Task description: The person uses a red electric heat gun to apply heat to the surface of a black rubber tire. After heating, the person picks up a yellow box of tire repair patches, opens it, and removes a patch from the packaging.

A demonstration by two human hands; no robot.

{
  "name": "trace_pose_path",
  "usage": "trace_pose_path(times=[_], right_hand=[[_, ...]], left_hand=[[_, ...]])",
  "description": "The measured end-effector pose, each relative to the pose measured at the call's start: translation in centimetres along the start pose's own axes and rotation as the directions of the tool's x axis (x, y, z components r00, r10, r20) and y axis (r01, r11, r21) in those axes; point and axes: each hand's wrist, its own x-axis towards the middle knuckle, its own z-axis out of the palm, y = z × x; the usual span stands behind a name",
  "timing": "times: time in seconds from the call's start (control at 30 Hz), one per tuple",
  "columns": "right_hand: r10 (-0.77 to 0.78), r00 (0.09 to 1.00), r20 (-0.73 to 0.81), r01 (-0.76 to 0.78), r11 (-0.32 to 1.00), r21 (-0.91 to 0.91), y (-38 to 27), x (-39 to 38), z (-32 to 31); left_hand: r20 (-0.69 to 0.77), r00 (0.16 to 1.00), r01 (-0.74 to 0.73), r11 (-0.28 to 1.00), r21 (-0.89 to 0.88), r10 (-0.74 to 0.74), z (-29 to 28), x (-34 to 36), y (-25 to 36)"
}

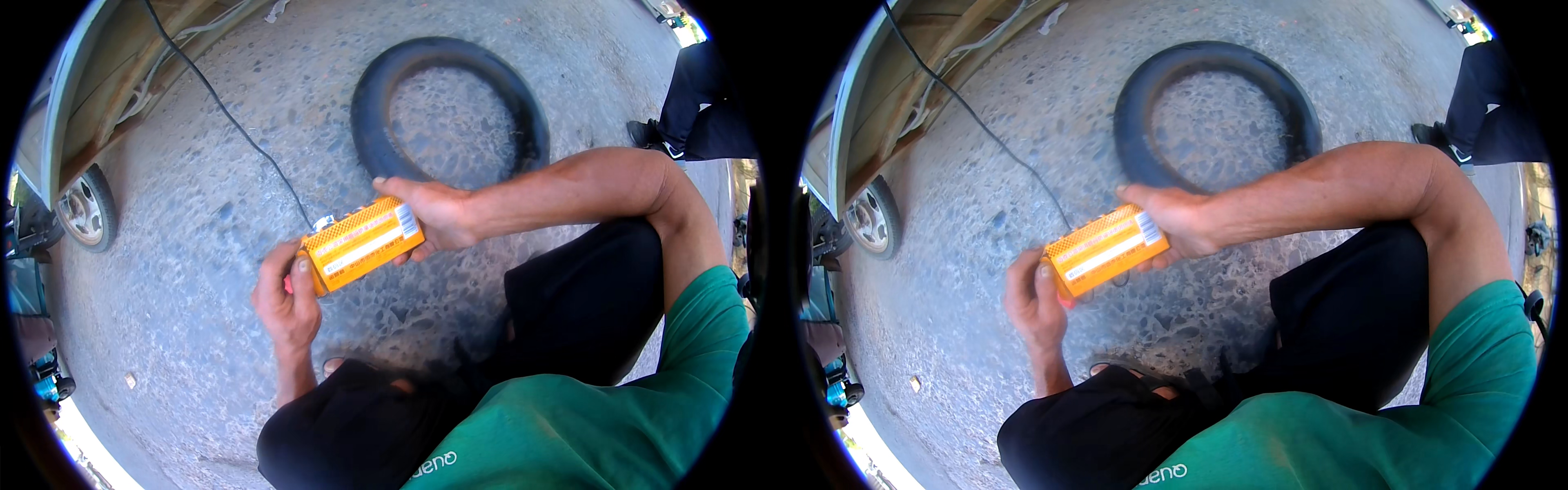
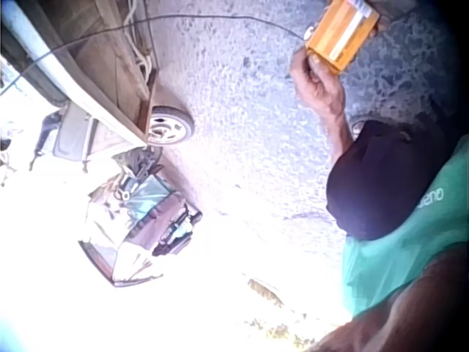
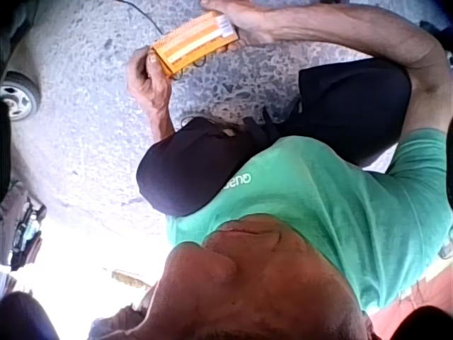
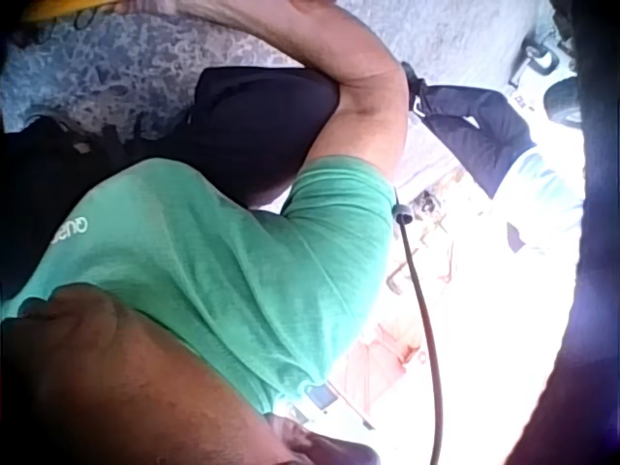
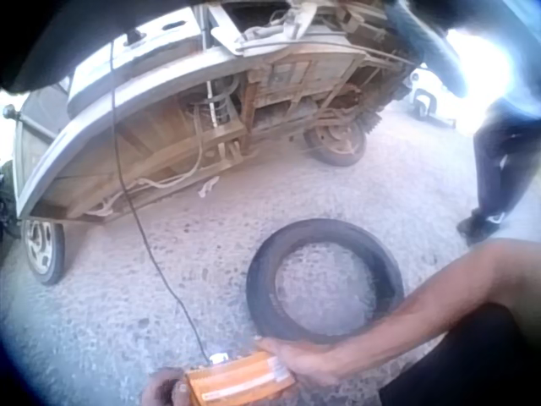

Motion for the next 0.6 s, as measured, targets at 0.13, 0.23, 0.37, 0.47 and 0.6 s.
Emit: trace_pose_path(times=[0.13,0.23,0.37,0.47,0.6], right_hand=[[-0.013,0.999,0.035,0.013,1.000,0.024,-0.1,0.1,0.4],[-0.007,1.000,0.011,0.006,0.999,0.033,-0.1,-0.2,0.3],[0.008,1.000,0.024,-0.009,0.999,0.032,0.2,-0.2,0.0],[0.013,0.999,0.030,-0.014,0.999,0.032,0.2,-0.2,0.0],[-0.009,0.999,0.041,0.009,1.000,0.008,0.3,0.0,-0.4]], left_hand=[[-0.048,0.996,0.063,0.985,-0.161,-0.072,0.0,-0.7,-0.7],[0.072,0.995,0.081,0.990,-0.120,-0.073,-1.1,-0.4,-0.9],[0.209,0.978,0.000,1.000,-0.009,0.002,-2.1,1.0,0.9],[0.228,0.973,0.042,0.998,-0.043,-0.031,-2.0,0.6,0.8],[0.242,0.963,0.140,0.986,-0.091,-0.115,-2.3,0.3,0.4]])
